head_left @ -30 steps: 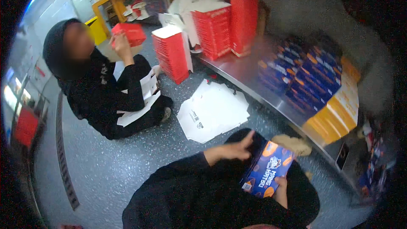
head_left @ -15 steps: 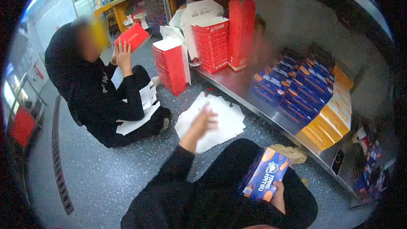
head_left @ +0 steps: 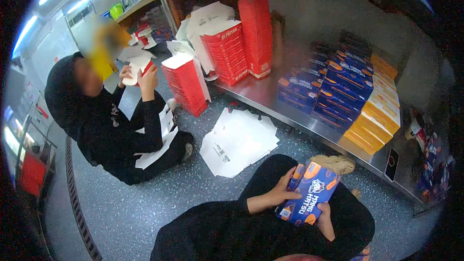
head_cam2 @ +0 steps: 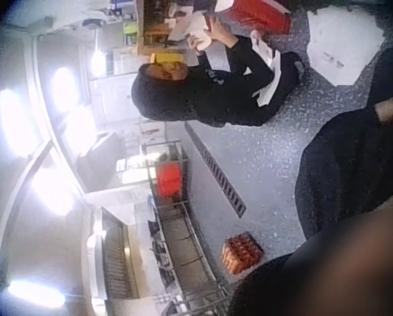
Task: The person assembles cardboard takeout boxes by hand while sitting on the floor, folding the sides and flaps to form the box shape and then stacking the completed boxes on a metal shelf or placing them on the floor.
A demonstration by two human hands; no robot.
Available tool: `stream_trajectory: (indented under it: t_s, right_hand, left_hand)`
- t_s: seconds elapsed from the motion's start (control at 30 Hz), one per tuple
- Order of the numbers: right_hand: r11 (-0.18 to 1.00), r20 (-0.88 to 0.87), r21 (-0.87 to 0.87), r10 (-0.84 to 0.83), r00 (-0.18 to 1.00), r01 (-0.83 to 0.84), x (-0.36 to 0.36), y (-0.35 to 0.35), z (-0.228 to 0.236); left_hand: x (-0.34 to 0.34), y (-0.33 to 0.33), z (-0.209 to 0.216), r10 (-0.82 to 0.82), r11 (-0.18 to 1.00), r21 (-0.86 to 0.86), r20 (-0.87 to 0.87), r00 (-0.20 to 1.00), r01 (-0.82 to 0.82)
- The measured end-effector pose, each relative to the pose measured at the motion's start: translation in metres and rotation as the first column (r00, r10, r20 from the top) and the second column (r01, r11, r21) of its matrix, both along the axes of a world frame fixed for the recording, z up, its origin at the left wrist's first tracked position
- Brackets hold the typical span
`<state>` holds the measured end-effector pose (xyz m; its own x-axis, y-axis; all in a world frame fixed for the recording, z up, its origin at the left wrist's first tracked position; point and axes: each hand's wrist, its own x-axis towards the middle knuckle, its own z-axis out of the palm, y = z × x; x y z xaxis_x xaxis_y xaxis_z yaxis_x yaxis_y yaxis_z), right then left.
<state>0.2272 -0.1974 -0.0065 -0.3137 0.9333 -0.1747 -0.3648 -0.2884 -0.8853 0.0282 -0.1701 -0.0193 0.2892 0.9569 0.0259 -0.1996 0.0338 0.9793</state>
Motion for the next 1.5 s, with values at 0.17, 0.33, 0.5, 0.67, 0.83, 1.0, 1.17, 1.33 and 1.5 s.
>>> stream_trajectory:
  t_s: [0.17,0.33,0.5,0.67,0.83,1.0,1.17,1.33,1.5]
  right_hand:
    - [1.0,-0.015,-0.001,-0.026,1.0,0.026,0.002,0.003,-0.006]
    - [0.993,-0.034,0.06,-0.097,0.995,0.098,0.007,0.006,-0.011]
    - [0.953,-0.09,0.179,-0.232,0.968,0.245,0.017,0.026,-0.017]
    - [0.97,0.021,-0.001,-0.241,0.97,0.241,0.036,0.04,-0.025]
    - [0.99,0.225,0.131,-0.084,0.971,0.056,0.027,0.051,-0.067]
    - [0.856,0.914,-0.015,0.222,0.34,-0.517,0.007,0.049,-0.075]
    - [0.828,0.859,-0.162,0.386,0.336,-0.537,0.006,0.055,-0.054]
    - [0.797,0.921,-0.188,0.346,0.178,-0.574,0.008,0.055,-0.085]
    - [0.71,0.945,-0.318,0.294,-0.145,-0.628,-0.019,0.115,-0.037]
  left_hand:
    - [0.0,-0.006,-0.004,0.017,1.0,-0.004,-0.116,0.993,-0.018]
    - [0.001,-0.001,0.017,-0.129,0.982,-0.123,0.116,0.985,0.143]
    - [0.003,0.011,0.008,-0.058,0.961,-0.209,0.483,0.874,0.179]
    - [-0.034,0.04,0.04,0.133,0.964,-0.264,0.59,0.797,0.035]
    - [-0.072,0.096,0.078,0.372,0.899,-0.094,0.679,0.633,-0.427]
    - [-0.063,0.135,0.074,0.455,0.847,-0.106,0.653,0.605,-0.522]
    - [-0.052,0.146,0.026,0.463,0.882,-0.286,0.671,0.578,-0.374]
    - [-0.061,0.171,0.061,0.443,0.883,-0.223,0.685,0.578,-0.413]
    - [-0.075,0.273,0.125,0.303,0.856,0.098,0.702,0.644,-0.508]
